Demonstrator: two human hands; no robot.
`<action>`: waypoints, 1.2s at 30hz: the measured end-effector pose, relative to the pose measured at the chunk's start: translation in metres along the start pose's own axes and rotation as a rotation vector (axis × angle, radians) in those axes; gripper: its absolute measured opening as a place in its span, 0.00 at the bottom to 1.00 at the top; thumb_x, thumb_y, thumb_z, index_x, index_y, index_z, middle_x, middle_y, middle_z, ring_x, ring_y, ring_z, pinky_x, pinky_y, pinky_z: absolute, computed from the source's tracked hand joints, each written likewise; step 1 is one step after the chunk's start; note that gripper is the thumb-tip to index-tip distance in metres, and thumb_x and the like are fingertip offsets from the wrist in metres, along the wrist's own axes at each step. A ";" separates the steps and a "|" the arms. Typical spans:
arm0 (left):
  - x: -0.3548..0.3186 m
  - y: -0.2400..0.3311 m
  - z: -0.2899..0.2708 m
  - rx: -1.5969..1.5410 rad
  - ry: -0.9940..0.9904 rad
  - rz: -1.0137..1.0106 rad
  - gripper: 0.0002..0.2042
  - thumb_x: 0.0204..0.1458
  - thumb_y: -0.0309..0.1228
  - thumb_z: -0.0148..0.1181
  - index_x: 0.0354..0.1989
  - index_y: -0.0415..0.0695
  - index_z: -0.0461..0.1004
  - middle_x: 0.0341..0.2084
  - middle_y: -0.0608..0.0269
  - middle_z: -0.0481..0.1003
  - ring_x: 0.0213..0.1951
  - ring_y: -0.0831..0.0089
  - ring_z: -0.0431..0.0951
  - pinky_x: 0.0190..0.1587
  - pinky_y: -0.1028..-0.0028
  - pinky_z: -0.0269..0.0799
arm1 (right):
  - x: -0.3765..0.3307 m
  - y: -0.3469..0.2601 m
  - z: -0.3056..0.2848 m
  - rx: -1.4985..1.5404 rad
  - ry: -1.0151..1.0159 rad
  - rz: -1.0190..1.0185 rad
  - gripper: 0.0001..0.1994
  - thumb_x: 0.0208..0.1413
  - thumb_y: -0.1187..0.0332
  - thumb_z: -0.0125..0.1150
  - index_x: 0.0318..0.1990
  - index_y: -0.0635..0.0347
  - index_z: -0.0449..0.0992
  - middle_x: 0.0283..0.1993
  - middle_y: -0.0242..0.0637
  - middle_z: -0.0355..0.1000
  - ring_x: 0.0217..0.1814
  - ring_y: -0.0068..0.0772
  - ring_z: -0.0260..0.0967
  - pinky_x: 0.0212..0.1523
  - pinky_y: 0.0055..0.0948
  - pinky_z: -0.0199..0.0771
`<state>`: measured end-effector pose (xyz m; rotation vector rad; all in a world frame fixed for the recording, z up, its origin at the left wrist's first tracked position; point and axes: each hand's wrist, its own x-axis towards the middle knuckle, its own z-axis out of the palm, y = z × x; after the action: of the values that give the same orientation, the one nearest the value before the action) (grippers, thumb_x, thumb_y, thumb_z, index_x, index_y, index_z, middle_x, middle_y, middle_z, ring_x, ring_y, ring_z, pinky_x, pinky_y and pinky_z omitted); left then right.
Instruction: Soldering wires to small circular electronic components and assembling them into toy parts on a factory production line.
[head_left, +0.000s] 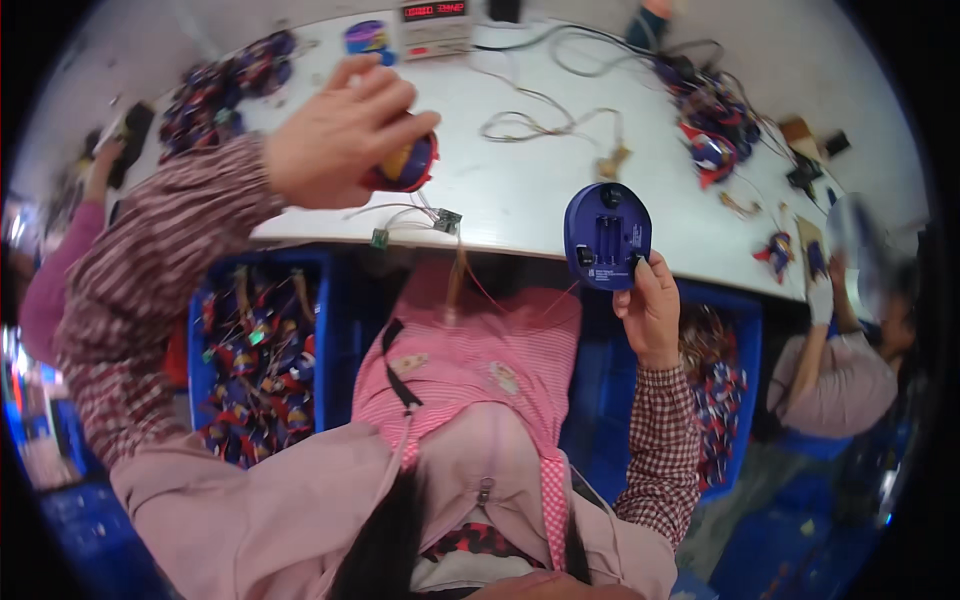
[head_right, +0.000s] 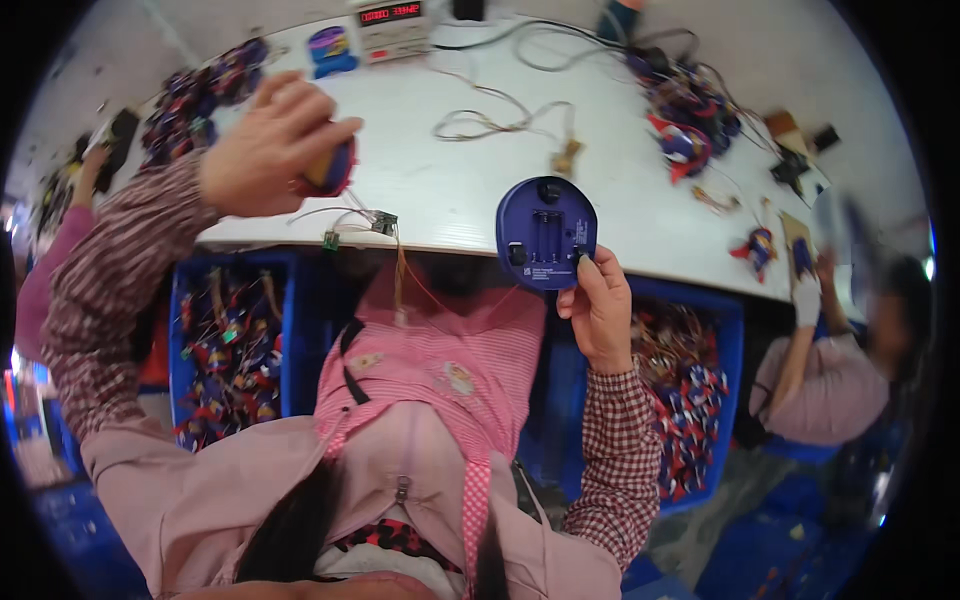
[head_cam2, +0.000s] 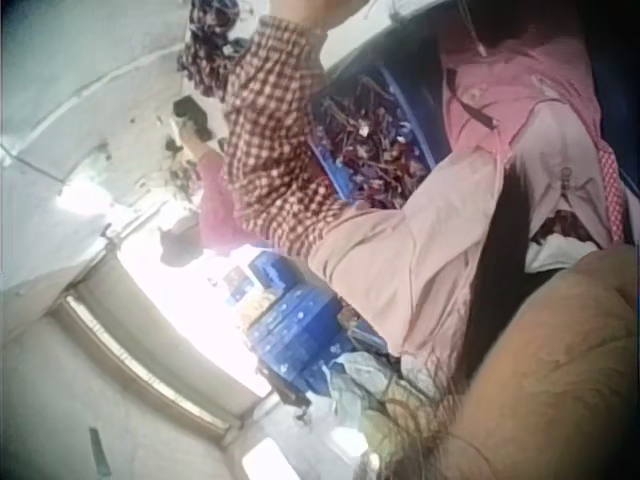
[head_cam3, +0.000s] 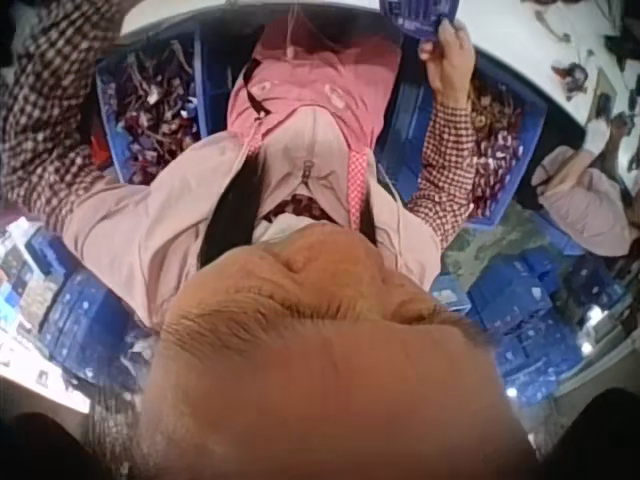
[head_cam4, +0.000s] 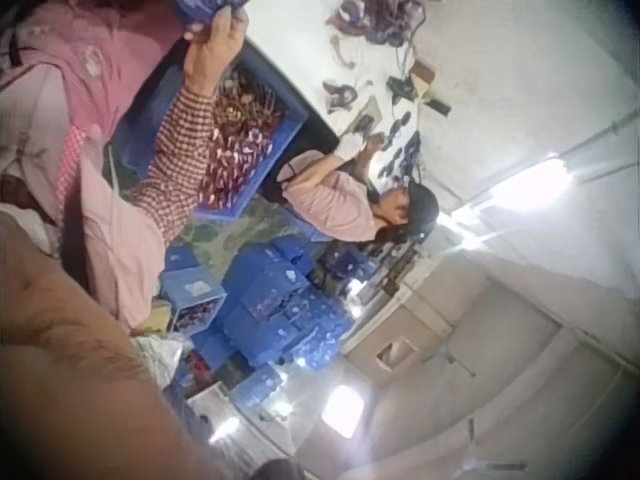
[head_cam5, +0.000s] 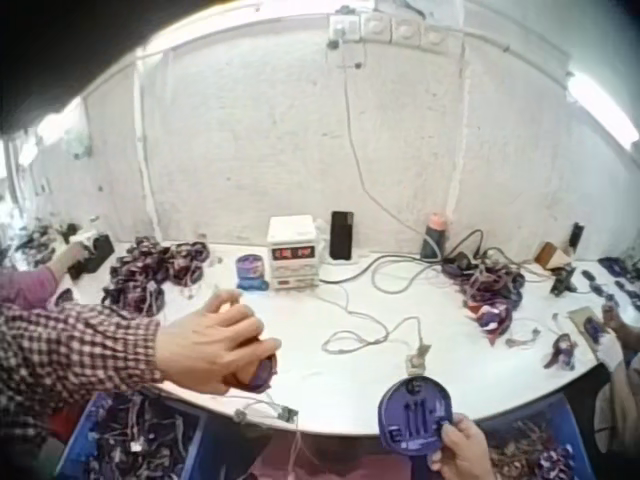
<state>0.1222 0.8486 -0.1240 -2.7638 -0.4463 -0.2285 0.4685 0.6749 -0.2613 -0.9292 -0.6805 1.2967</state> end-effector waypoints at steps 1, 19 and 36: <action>-0.009 -0.006 0.017 0.044 -0.079 -0.017 0.39 0.23 0.26 0.65 0.54 0.42 0.63 0.41 0.58 0.64 0.49 0.62 0.63 0.59 0.58 0.49 | 0.009 0.010 0.009 -0.037 0.010 0.030 0.10 0.60 0.68 0.51 0.46 0.61 0.65 0.30 0.32 0.70 0.22 0.19 0.66 0.19 0.18 0.68; -0.031 -0.073 0.168 0.300 -0.115 0.051 0.26 0.41 0.25 0.58 0.54 0.47 0.63 0.43 0.62 0.65 0.57 0.67 0.59 0.63 0.53 0.41 | 0.076 0.026 0.048 -0.455 0.173 0.371 0.17 0.56 0.62 0.58 0.45 0.64 0.65 0.26 0.34 0.69 0.20 0.22 0.67 0.21 0.19 0.71; 0.065 0.050 0.163 -1.025 0.060 -0.780 0.22 0.51 0.43 0.55 0.47 0.37 0.65 0.27 0.47 0.75 0.32 0.54 0.76 0.37 0.63 0.70 | 0.129 -0.021 0.068 -0.735 0.039 -0.223 0.10 0.54 0.66 0.60 0.38 0.63 0.70 0.27 0.30 0.70 0.21 0.15 0.61 0.20 0.16 0.63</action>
<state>0.2163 0.8785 -0.2778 -3.2938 -1.8011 -0.9373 0.4430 0.8139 -0.2200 -1.4115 -1.2313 0.8226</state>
